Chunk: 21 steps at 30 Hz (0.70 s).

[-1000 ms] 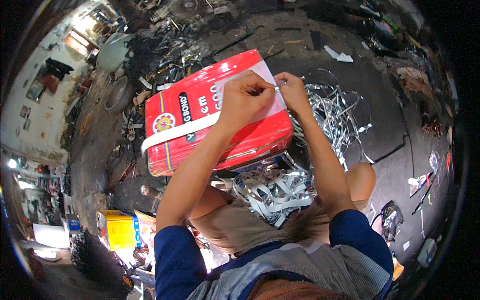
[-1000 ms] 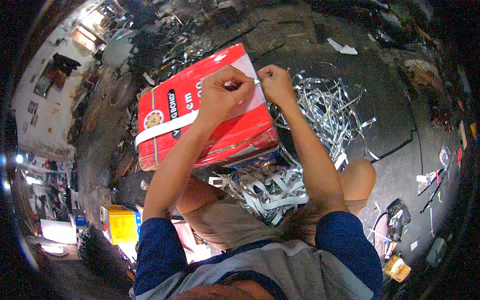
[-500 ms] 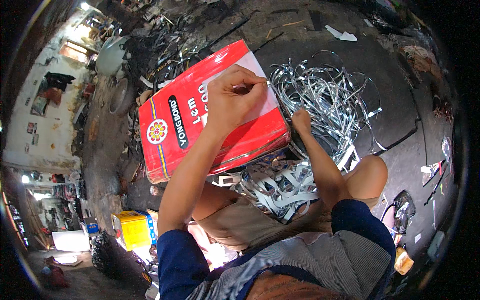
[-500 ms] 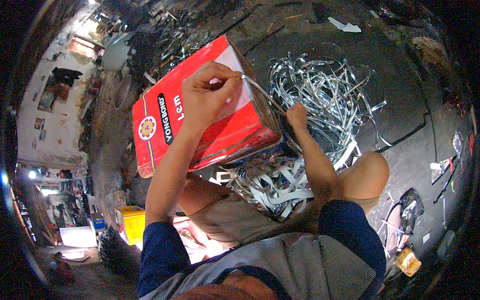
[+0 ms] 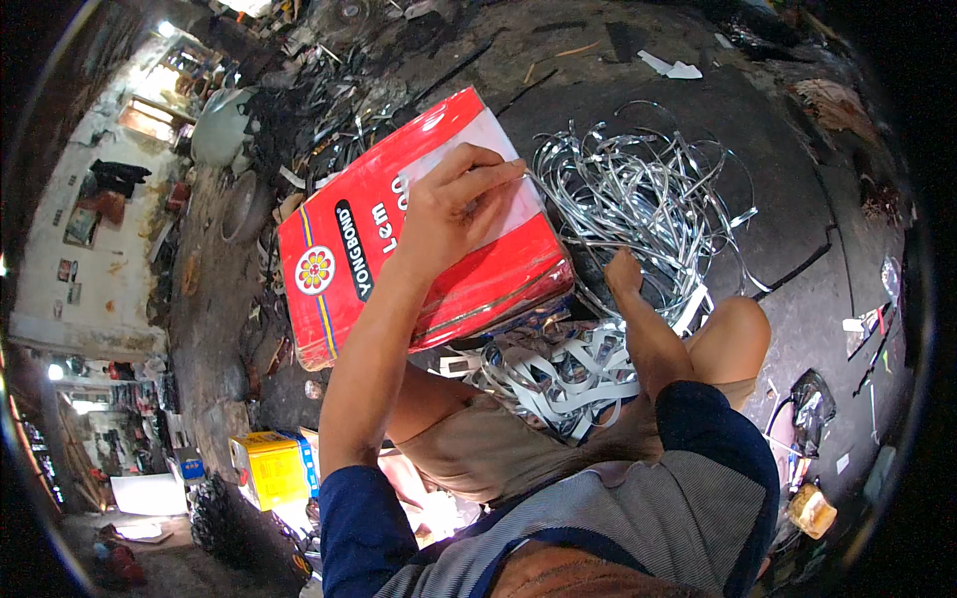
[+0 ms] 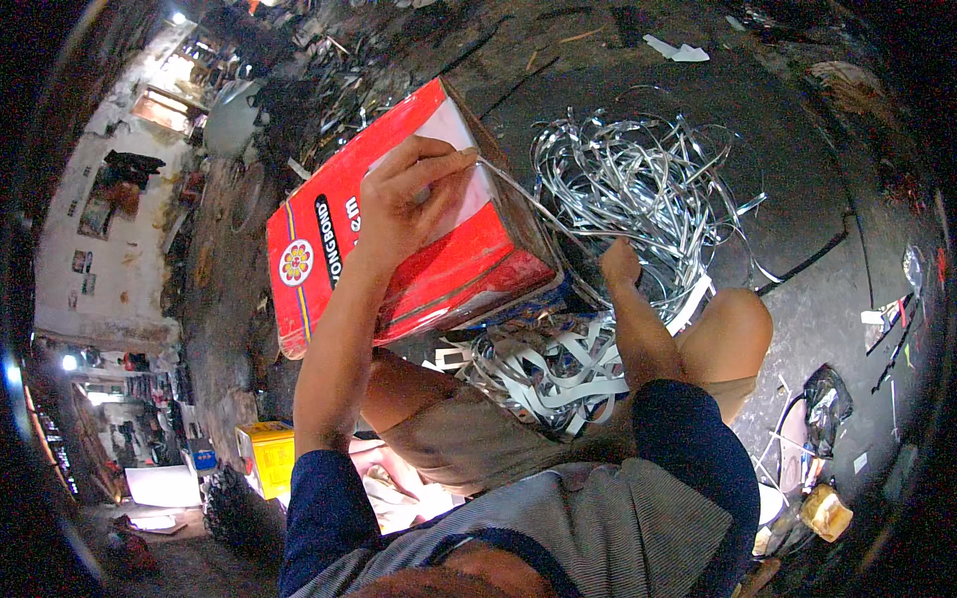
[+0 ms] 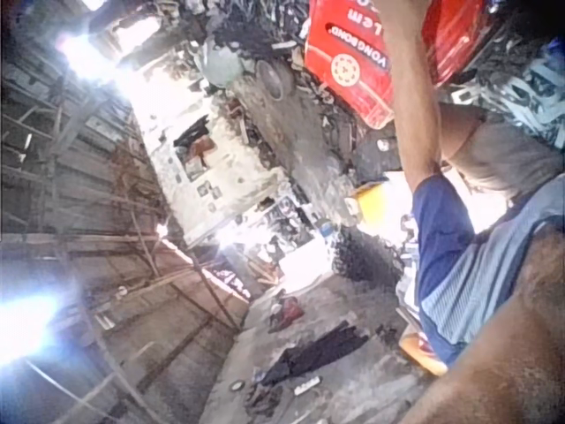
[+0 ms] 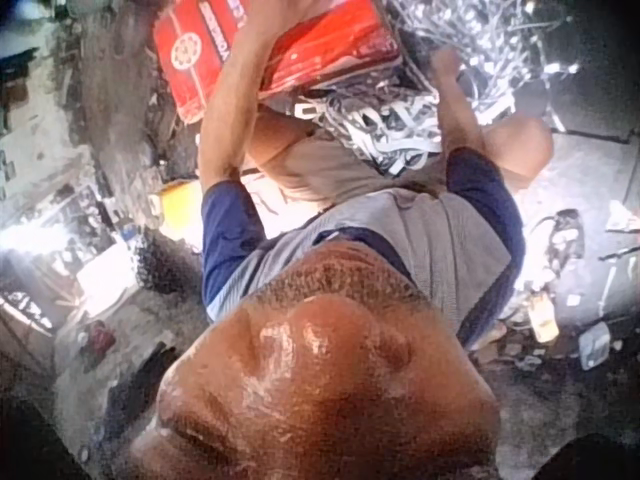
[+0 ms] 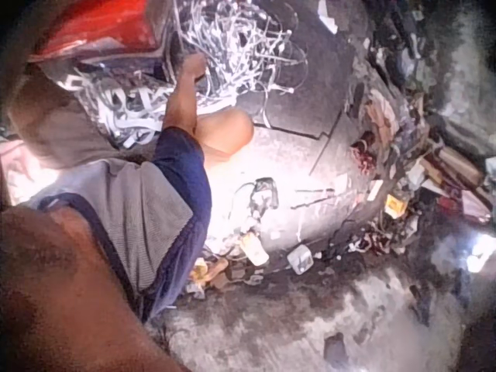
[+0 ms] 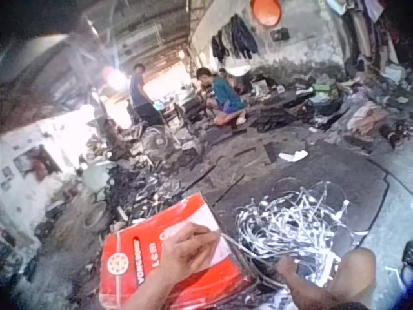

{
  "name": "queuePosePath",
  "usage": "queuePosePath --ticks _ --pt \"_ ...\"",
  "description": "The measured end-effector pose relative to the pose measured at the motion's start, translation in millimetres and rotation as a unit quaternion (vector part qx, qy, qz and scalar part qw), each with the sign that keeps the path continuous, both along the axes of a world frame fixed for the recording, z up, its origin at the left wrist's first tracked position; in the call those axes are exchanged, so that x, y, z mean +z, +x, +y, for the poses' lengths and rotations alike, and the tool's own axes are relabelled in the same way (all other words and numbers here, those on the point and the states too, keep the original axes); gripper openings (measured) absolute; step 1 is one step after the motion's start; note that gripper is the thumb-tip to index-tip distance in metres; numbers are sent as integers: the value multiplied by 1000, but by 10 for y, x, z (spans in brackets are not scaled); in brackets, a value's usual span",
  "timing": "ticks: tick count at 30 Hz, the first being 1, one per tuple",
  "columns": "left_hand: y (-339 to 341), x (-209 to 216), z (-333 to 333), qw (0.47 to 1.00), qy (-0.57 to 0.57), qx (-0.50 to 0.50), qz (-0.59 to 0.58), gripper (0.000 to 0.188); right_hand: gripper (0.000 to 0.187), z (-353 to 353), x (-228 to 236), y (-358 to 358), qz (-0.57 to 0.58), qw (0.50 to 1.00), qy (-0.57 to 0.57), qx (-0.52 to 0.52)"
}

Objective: The person sits on the floor and wraps a red rectangular box with white tape. They repeatedly pull tape from a roll, wrap it around the box, and tear off pieces by hand. The person adjusts the box position and continues taping until the box is fully covered.

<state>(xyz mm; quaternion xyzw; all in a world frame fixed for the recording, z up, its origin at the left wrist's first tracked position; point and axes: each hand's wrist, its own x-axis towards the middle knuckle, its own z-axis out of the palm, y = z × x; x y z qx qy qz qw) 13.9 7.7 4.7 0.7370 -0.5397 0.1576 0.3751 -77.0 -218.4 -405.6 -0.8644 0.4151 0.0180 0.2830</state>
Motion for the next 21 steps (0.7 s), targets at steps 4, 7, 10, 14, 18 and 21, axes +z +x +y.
queuePosePath --ticks 4,7,10,14,18,21 --pt "47 -44 92 996 10 -18 -85 27 30 -56 155 -47 10 1000 -2 -22" --pt "15 -5 146 998 22 -35 -56 29 29 -217 128 -156 -18 999 -17 -25" --pt "-67 53 142 995 61 -27 -68 31 29 -367 -20 -168 -25 997 -12 -68" --pt "-91 -20 171 969 114 45 -213 46 38 -705 -520 -322 33 997 1 -69" --pt "-24 -102 136 977 91 42 -186 48 42 -903 -1118 -351 35 996 -2 -84" --pt "-22 -107 43 986 72 10 -152 47 40 -813 -1216 -334 -49 982 65 -169"
